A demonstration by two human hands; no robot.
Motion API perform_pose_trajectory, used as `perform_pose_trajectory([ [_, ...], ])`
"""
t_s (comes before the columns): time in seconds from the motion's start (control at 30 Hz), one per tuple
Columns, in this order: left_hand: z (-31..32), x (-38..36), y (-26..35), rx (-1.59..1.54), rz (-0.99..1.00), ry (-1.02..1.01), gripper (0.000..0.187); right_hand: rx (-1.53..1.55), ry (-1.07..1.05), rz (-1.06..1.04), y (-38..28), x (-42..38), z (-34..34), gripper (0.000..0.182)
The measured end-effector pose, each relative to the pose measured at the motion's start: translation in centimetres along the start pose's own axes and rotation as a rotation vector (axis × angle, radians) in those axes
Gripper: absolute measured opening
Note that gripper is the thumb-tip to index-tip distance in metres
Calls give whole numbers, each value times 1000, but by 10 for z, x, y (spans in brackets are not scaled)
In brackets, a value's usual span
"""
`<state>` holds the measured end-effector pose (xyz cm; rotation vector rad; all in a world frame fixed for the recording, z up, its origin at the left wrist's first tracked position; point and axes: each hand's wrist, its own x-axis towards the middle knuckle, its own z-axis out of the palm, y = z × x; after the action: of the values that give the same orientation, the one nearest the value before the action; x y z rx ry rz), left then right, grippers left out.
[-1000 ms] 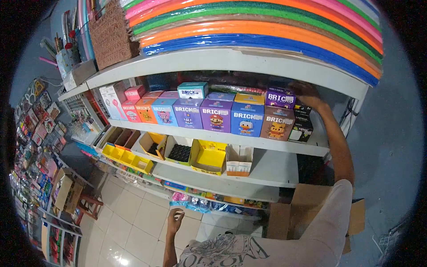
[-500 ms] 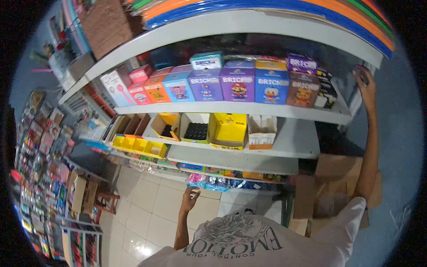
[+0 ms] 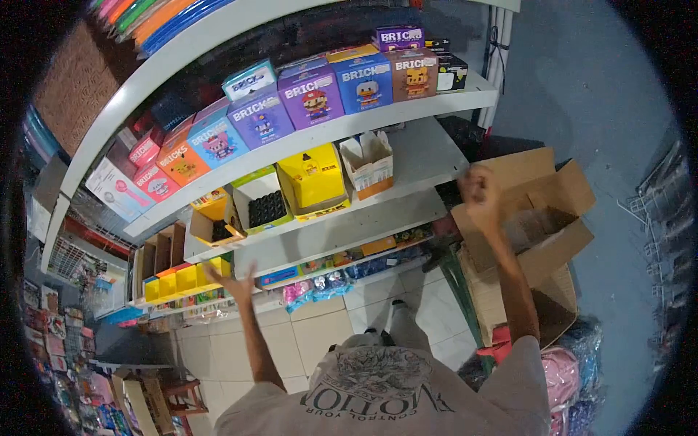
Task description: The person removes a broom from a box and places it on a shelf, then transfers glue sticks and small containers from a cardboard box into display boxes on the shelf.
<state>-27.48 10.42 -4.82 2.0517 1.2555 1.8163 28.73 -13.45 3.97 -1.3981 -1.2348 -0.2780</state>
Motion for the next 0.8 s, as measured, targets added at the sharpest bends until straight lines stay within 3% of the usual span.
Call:
perform_pose_trajectory([
  [0.03,-7,33,0,51,69,71,125,-13,-151,94,-8,4,5,54],
  [0.1,-21,80,5,73,-58,116,132,-12,-473,270,-36,23,38,77],
  [0.13,-31,94,-2,235,-13,31,133,28,-531,286,-32,26,52,85],
  [0.2,-29,101,-25,57,-29,-86,140,107,-649,306,-8,33,76,102],
  [0.23,-27,100,-27,0,-158,-187,144,50,-655,260,10,36,92,113],
  [0.27,-22,97,-42,17,-73,-247,145,119,-662,271,23,41,106,117],
  [0.33,-16,94,-31,-157,-218,-332,144,251,-677,313,36,45,129,125],
  [0.37,-13,98,-22,-267,-190,-346,143,202,-719,336,20,54,134,129],
  [0.4,-10,99,-18,-205,-167,-336,139,399,-738,419,14,58,140,129],
  [0.47,-6,97,-10,-186,-247,-301,134,324,-810,450,16,60,149,118],
  [0.57,5,86,-19,149,-253,-296,127,170,-915,523,16,67,155,102],
  [0.63,8,82,-21,187,-239,-301,123,236,-946,556,20,66,159,93],
  [0.8,14,84,-19,238,-163,-324,113,245,-867,511,46,55,166,84],
])
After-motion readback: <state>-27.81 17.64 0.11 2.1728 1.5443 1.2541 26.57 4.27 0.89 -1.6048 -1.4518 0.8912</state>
